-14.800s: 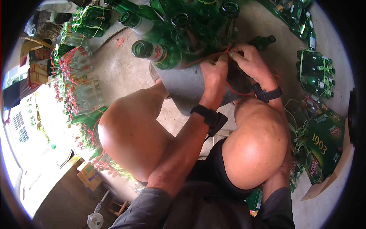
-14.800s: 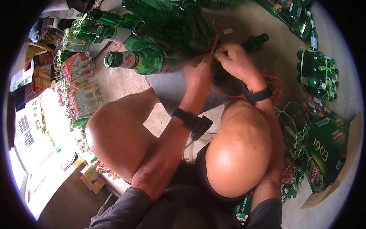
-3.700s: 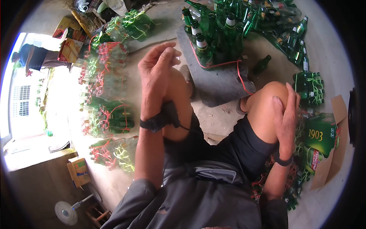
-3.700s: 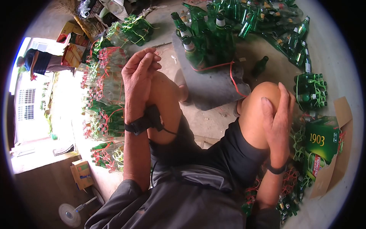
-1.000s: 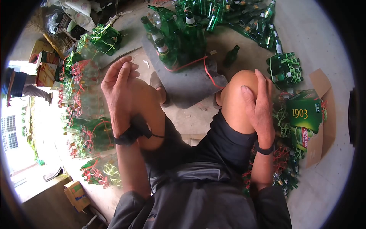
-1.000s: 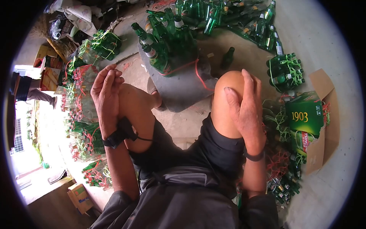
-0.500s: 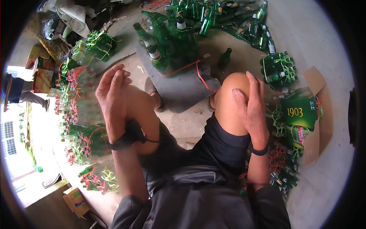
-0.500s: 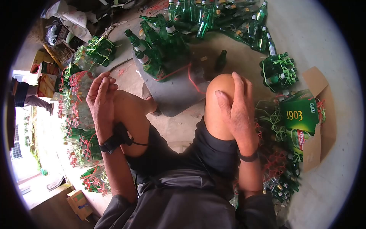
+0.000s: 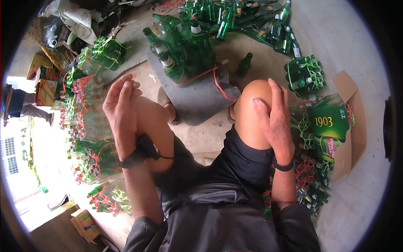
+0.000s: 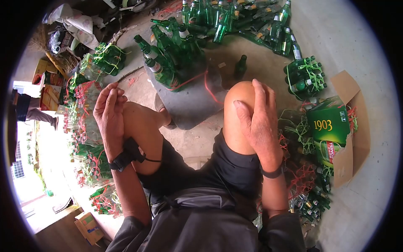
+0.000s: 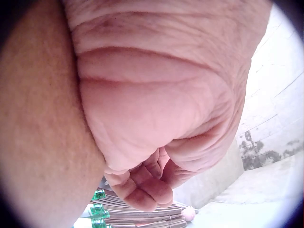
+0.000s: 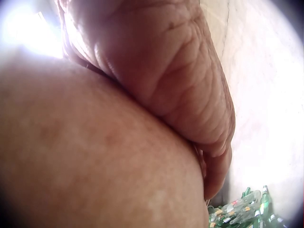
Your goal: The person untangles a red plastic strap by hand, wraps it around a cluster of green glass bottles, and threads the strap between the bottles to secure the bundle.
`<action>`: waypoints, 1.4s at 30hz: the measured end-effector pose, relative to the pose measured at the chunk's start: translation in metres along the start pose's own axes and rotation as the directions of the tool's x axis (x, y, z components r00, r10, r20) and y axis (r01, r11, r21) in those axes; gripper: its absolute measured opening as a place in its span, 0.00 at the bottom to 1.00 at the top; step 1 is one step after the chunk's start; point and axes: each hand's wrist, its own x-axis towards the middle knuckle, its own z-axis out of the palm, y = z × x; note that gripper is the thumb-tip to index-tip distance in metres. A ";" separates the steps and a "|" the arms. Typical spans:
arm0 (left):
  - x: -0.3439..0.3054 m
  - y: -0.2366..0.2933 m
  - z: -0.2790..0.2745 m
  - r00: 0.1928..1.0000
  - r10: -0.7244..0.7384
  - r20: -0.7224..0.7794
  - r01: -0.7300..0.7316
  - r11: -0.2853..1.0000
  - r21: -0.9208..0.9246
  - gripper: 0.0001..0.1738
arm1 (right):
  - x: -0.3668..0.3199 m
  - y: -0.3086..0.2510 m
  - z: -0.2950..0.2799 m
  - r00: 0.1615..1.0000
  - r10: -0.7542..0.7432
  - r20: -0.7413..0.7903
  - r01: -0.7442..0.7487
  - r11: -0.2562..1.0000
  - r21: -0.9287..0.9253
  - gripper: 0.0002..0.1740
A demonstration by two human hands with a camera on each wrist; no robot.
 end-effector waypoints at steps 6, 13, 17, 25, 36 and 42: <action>0.000 -0.001 -0.003 1.000 -0.010 0.003 0.010 1.000 0.006 0.12 | 0.000 -0.002 0.000 1.000 0.016 0.008 -0.016 1.000 -0.006 0.35; 0.001 -0.003 -0.007 0.999 0.003 0.034 -0.003 1.000 0.004 0.13 | 0.000 -0.001 0.000 1.000 0.010 0.002 -0.010 1.000 -0.003 0.35; 0.001 -0.002 -0.007 0.999 -0.004 0.045 0.005 1.000 -0.005 0.13 | 0.001 -0.002 0.000 1.000 0.007 -0.004 -0.007 1.000 -0.005 0.35; 0.002 -0.004 -0.010 0.999 -0.014 0.046 0.014 1.000 0.002 0.13 | -0.001 0.000 0.001 0.999 0.038 -0.006 -0.038 0.998 -0.048 0.35; 0.003 -0.004 -0.008 1.000 -0.002 0.026 0.002 1.000 -0.006 0.14 | -0.002 0.004 0.002 1.000 -0.002 -0.025 0.001 0.999 -0.047 0.36; 0.002 -0.005 -0.008 0.999 -0.001 0.037 0.002 0.999 -0.032 0.15 | -0.002 0.005 0.001 1.000 -0.007 -0.025 0.006 0.999 -0.047 0.36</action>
